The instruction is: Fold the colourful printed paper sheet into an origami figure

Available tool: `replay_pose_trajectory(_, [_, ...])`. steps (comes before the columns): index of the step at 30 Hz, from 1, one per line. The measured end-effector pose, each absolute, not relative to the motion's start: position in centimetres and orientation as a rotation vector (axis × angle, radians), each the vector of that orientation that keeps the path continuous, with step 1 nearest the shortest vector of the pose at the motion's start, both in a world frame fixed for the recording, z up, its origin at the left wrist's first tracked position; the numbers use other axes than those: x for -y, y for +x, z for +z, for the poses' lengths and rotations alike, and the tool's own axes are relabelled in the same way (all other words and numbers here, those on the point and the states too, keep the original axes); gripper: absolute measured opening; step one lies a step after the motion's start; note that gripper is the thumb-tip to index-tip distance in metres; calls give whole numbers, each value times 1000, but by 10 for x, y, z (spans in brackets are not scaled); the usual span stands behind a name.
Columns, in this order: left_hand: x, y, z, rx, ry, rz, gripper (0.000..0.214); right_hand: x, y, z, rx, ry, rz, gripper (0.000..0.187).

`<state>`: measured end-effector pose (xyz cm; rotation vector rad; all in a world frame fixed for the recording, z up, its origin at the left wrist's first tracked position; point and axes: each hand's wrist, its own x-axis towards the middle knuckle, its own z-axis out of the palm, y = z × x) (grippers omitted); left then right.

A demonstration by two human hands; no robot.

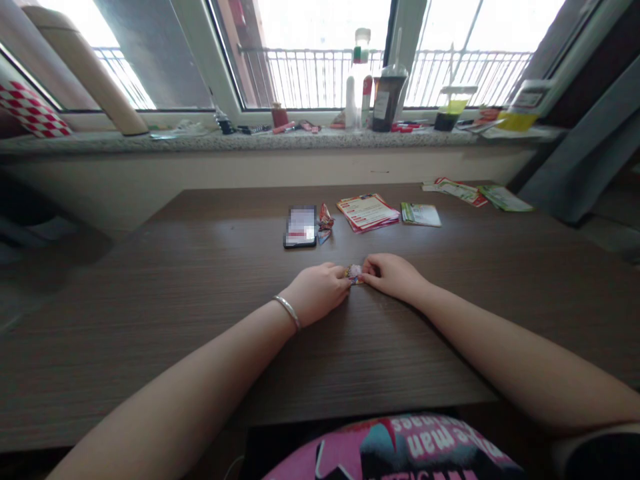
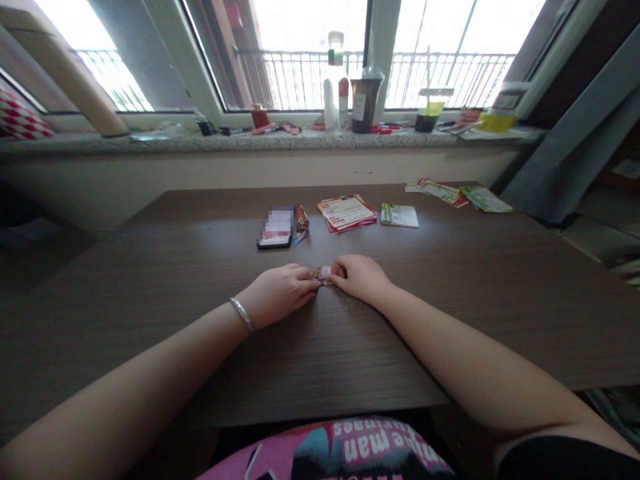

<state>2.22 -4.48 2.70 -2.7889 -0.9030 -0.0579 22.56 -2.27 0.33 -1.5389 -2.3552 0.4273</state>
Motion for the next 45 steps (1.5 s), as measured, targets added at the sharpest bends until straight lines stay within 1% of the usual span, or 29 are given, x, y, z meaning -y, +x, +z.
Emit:
replay_pose_trajectory(6, [46, 19, 30, 882, -2831, -70, 26, 24, 227, 3, 2352, -1477, 434, 14])
replay_pose_trajectory(16, [47, 23, 26, 871, -2828, -61, 19, 25, 225, 6, 2369, -1482, 408, 8])
replay_pose_trajectory(20, [48, 23, 27, 912, -2815, -21, 20, 24, 226, 6, 2392, -1473, 329, 9])
replay_pose_trajectory(27, [51, 23, 32, 965, -2811, 21, 23, 23, 231, 3, 2428, -1496, 289, 11])
replay_pose_trajectory(34, [50, 21, 34, 962, -2805, 62, 26, 24, 234, 3, 2448, -1491, 295, 11])
replay_pose_trajectory(39, [46, 20, 30, 886, -2831, 4, 23, 22, 235, 0, 2432, -1439, 338, 10])
replay_pose_trajectory(42, [43, 20, 25, 895, -2829, -59, 21, 22, 236, -3, 2412, -1396, 360, 13])
replay_pose_trajectory(45, [42, 19, 21, 918, -2808, -95, 22, 22, 237, -4, 2400, -1357, 298, 21])
